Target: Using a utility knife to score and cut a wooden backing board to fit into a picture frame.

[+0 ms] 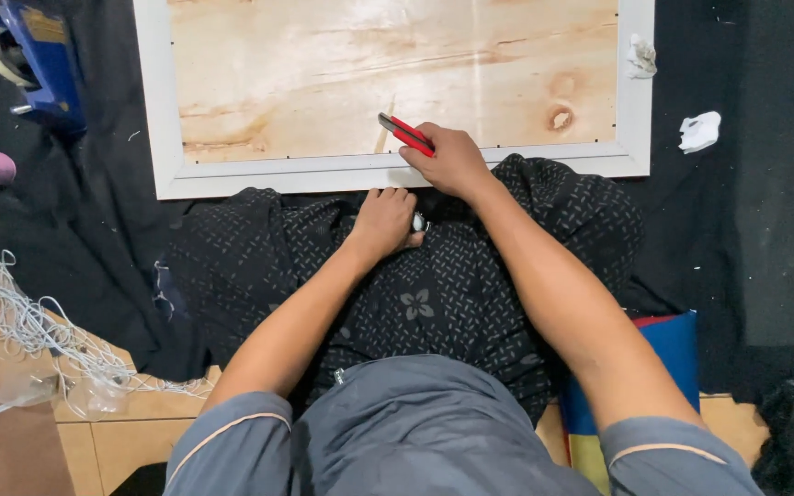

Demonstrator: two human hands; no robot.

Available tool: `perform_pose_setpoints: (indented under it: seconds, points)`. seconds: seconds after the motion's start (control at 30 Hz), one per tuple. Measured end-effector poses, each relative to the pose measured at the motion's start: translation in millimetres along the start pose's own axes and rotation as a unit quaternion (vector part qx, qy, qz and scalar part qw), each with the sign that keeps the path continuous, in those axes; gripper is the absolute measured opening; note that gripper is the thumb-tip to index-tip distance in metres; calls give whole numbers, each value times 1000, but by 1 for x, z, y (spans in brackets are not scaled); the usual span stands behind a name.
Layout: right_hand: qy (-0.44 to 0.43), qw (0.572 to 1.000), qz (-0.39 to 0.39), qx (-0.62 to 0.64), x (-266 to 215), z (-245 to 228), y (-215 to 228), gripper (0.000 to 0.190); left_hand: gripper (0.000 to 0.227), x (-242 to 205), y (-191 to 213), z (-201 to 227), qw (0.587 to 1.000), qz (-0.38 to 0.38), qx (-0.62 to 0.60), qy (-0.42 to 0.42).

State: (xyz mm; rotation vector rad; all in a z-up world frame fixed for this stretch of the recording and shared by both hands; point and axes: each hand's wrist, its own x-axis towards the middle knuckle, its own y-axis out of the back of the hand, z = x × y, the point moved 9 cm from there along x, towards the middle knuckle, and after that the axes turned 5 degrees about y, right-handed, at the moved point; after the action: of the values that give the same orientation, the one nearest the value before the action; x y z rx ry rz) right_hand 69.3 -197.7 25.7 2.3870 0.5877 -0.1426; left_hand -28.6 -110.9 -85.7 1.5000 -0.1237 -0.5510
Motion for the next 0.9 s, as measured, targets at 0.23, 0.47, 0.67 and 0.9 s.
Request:
perform_pose_setpoints:
  seconds: [0.23, 0.47, 0.67, 0.9]
  points:
    - [-16, 1000, -7, -9, 4, 5, 1, 37, 72, -10, 31, -11, 990, -106, -86, 20]
    - [-43, 999, -12, -11, 18, 25, -8, 35, 75, 4, 40, -48, 973, -187, -138, 6]
    - [-97, 995, -8, 7, 32, 33, -14, 38, 65, 42, 111, -155, 976, -89, -173, 99]
    - [-180, 954, 44, 238, 95, -9, 2, 21, 86, 100, 110, -239, 966, 122, -186, 128]
